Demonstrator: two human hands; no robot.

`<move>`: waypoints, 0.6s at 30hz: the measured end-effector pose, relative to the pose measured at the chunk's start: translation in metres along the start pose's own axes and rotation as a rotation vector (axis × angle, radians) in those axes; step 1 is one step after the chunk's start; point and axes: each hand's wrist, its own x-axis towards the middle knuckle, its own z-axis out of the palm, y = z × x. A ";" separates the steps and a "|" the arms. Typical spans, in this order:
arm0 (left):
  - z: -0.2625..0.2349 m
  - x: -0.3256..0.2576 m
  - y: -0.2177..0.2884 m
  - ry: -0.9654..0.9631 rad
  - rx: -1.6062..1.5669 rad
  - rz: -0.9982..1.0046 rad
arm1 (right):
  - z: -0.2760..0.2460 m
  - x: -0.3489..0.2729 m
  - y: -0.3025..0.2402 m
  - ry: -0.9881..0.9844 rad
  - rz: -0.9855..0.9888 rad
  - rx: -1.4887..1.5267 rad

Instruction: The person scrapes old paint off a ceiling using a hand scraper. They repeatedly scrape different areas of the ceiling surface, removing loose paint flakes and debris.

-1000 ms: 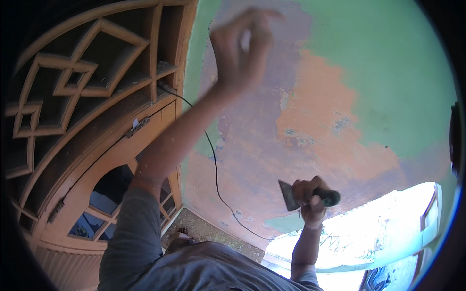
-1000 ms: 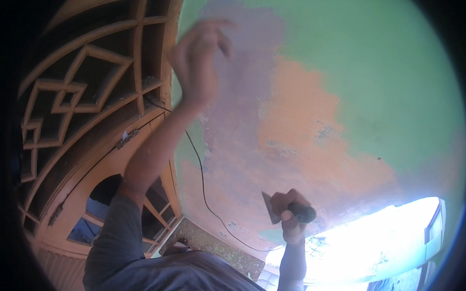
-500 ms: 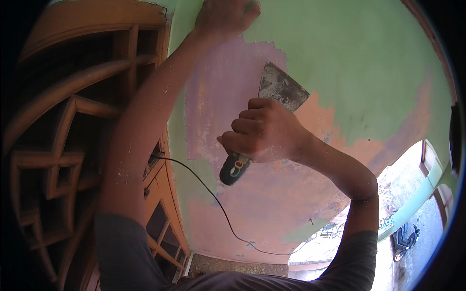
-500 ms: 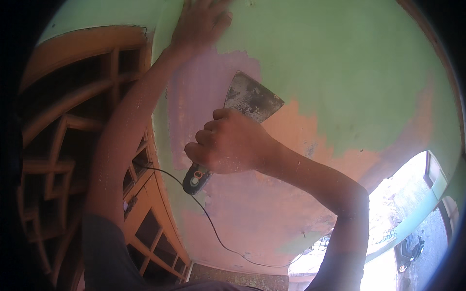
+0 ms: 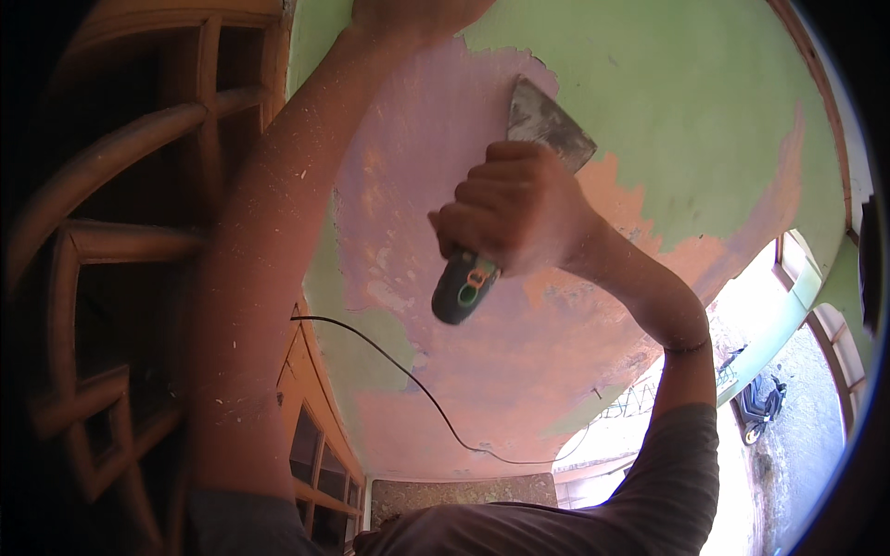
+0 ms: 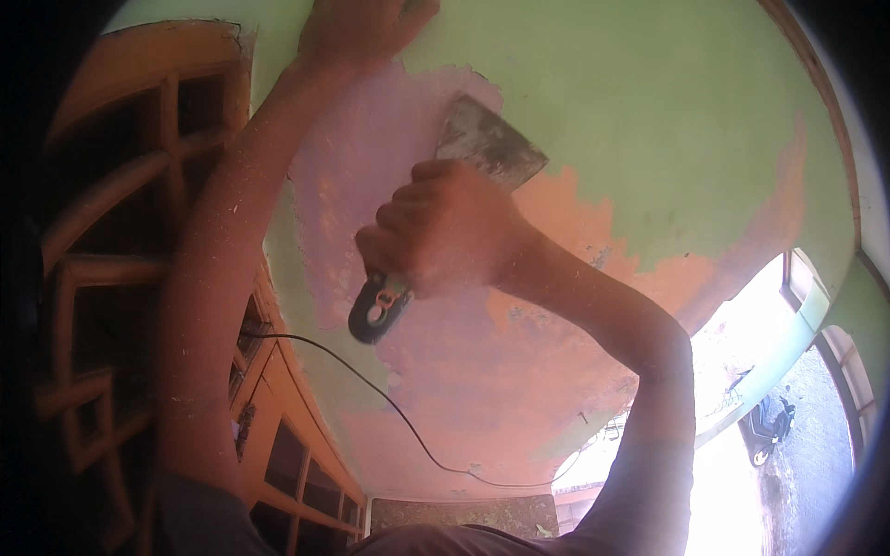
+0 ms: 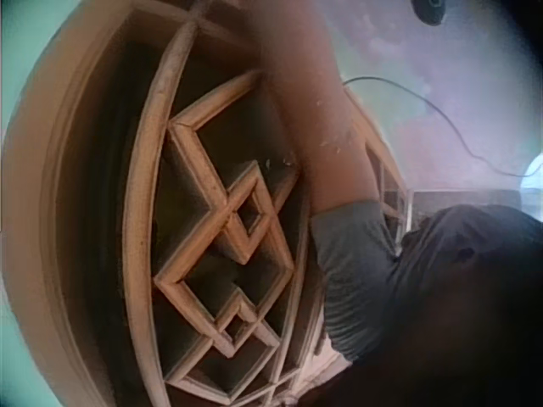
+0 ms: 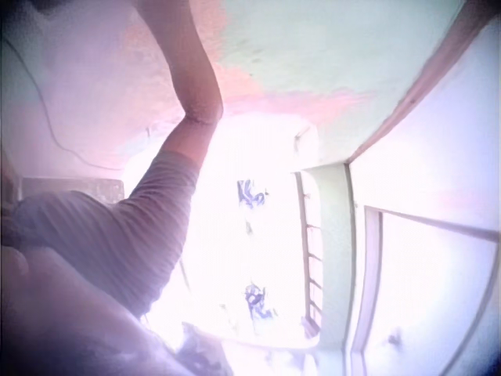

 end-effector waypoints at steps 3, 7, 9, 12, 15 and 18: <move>0.018 -0.002 0.011 0.020 -0.062 -0.008 | 0.013 -0.024 -0.002 -0.071 0.047 -0.100; 0.012 0.000 0.008 0.005 -0.043 -0.006 | -0.012 -0.006 0.023 0.060 0.122 -0.085; 0.016 -0.001 0.006 0.033 -0.026 -0.002 | -0.007 -0.002 -0.004 -0.008 0.043 -0.078; 0.003 0.000 -0.001 0.029 0.039 -0.006 | 0.004 0.008 0.001 0.027 0.022 -0.014; 0.019 -0.002 0.008 0.028 0.006 -0.026 | -0.003 -0.001 0.012 -0.008 0.091 -0.021; 0.026 0.002 0.017 0.019 -0.051 -0.021 | -0.001 -0.015 -0.003 -0.089 0.037 -0.091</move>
